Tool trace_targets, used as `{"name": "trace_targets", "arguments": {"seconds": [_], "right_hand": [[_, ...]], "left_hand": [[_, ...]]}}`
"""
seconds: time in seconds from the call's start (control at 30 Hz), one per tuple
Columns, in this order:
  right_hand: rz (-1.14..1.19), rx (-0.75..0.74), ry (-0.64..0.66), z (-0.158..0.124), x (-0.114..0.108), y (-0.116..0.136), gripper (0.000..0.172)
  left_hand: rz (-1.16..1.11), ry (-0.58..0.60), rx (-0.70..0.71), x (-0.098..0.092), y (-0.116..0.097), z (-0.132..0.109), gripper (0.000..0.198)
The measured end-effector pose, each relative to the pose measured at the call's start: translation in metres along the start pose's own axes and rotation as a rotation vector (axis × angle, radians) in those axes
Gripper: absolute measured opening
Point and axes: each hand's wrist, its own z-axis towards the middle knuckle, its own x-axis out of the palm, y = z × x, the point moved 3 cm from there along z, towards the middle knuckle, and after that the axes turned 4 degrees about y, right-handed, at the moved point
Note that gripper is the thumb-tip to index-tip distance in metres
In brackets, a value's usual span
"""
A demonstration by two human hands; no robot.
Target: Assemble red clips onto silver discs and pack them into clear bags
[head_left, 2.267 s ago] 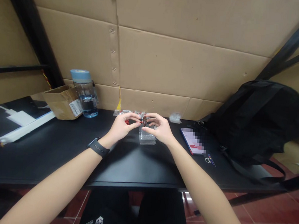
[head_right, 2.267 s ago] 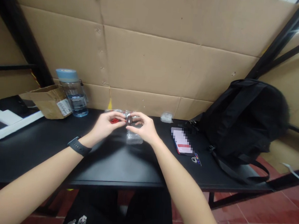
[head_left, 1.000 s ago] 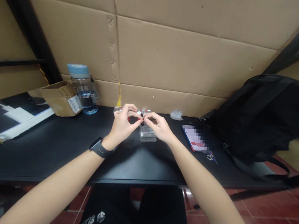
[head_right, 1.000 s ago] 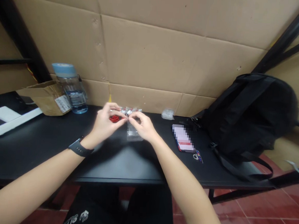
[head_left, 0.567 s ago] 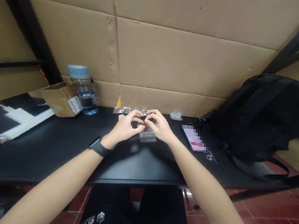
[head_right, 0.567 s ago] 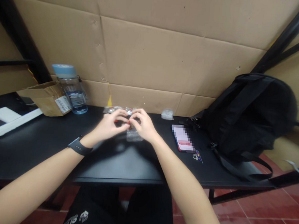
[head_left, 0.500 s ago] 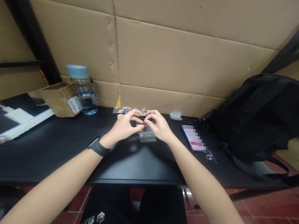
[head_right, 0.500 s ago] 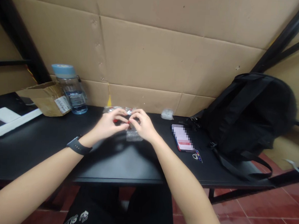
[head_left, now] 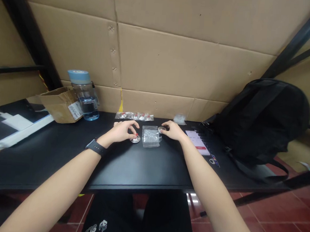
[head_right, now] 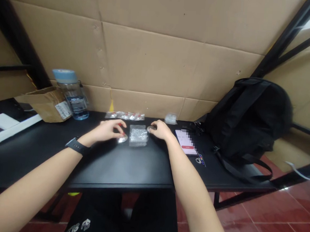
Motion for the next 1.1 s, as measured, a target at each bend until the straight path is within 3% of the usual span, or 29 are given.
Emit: {"name": "trace_targets", "arguments": {"seconds": [0.1, 0.17, 0.23, 0.3, 0.43, 0.7, 0.93, 1.1], "right_hand": [[0.007, 0.011, 0.075, 0.0, 0.006, -0.004, 0.039], [-0.003, 0.028, 0.073, 0.0, 0.007, -0.005, 0.037], [-0.023, 0.036, 0.064, 0.001, 0.007, -0.005, 0.036], [-0.041, 0.037, 0.06, 0.002, 0.007, -0.005, 0.035], [-0.034, 0.072, 0.043, 0.003, 0.008, -0.006, 0.034], [0.048, 0.126, 0.022, 0.003, 0.007, -0.011, 0.039], [0.288, 0.152, -0.105, 0.005, 0.0, -0.008, 0.037], [0.569, 0.204, -0.236, 0.005, -0.005, 0.002, 0.041]], "left_hand": [[-0.137, 0.013, 0.056, -0.001, 0.007, 0.003, 0.043], [-0.151, -0.084, 0.039, -0.008, 0.014, 0.004, 0.038], [0.013, -0.188, -0.042, -0.015, 0.021, 0.003, 0.025], [0.238, -0.218, -0.116, -0.019, 0.028, 0.002, 0.019], [0.447, -0.148, -0.155, -0.015, 0.037, 0.002, 0.017], [0.518, -0.097, -0.161, -0.011, 0.04, 0.002, 0.022], [0.478, -0.064, -0.16, -0.008, 0.043, 0.004, 0.017], [0.471, -0.105, -0.137, -0.006, 0.046, 0.005, 0.014]]}}
